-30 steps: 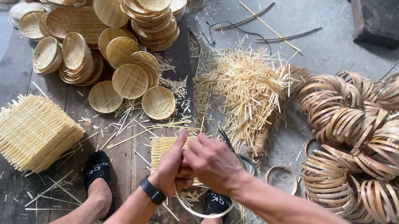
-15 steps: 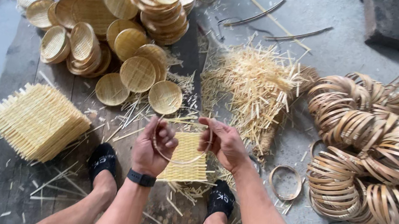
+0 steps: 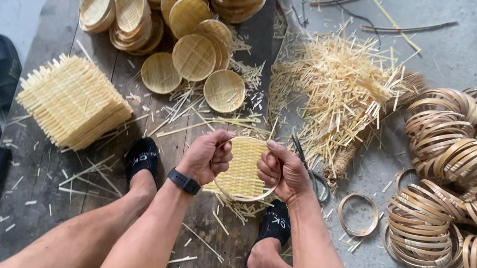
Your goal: The person sits on the floor assembling small woven bamboo baskets. They take a square woven bamboo mat, bend a thin bamboo rim ring around it, press the mat into a round wooden mold, and trim excess material with scissors, placing finished pieces with a stack of completed baskets.
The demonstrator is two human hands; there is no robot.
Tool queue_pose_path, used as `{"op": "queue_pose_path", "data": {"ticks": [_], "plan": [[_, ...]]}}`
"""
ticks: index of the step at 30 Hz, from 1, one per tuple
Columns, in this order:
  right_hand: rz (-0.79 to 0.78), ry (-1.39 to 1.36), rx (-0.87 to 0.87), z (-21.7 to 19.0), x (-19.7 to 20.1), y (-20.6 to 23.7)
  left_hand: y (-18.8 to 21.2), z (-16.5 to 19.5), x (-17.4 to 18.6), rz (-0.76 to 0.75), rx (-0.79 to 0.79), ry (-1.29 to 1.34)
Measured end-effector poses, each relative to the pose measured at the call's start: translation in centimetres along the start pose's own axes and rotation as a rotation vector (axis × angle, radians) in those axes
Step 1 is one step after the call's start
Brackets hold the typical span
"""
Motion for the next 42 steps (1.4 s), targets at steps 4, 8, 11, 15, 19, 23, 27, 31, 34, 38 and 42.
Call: {"op": "queue_pose_path", "data": {"ticks": [4, 8, 11, 15, 19, 23, 27, 31, 34, 38, 42], "plan": [[0.012, 0.014, -0.030, 0.3, 0.2, -0.3, -0.5, -0.4, 1.1, 0.061, 0.019, -0.012], [0.247, 0.031, 0.059, 0.0, 1.8, 0.4, -0.2, 0.5, 1.0, 0.075, -0.077, 0.093], [0.309, -0.025, 0.135, 0.0, 2.5, 0.4, 0.1, 0.7, 1.5, 0.142, -0.136, 0.129], [0.287, -0.142, 0.195, 0.2, 4.1, -0.7, -0.4, -1.2, 1.0, 0.072, -0.075, 0.211], [0.285, -0.082, 0.177, 0.4, 5.6, -1.1, -1.1, -2.4, 2.2, 0.091, -0.039, 0.230], [0.492, 0.454, 0.148, -0.3, 7.9, 0.1, -1.4, -2.2, 6.0, 0.259, -0.139, 0.095], [0.805, 0.742, 0.137, 0.5, 11.8, 0.4, -2.3, -2.0, 10.4, 0.389, -0.299, -0.295], [0.957, 1.003, 0.108, 2.8, 15.3, -0.7, -2.8, -2.0, 14.2, 0.573, -0.488, -0.856], [1.004, 1.271, 0.217, 3.0, 15.8, -1.6, -4.2, -3.3, 15.7, 0.609, -0.392, -1.171], [1.034, 1.299, 0.229, 3.6, 16.7, -1.9, -4.1, -4.0, 16.4, 0.667, -0.339, -1.219], [1.052, 1.248, 0.142, 4.2, 17.4, -1.7, -3.7, -3.8, 16.5, 0.693, -0.268, -1.217]]}}
Point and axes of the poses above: each hand's wrist, its own y-axis away from the middle knuckle, its own x-axis out of the back of the hand, z = x × y, the point moved 10 cm from there along -y, towards the middle knuckle, and after that the axes turned 7 degrees about -x, right-handed, at the moved point
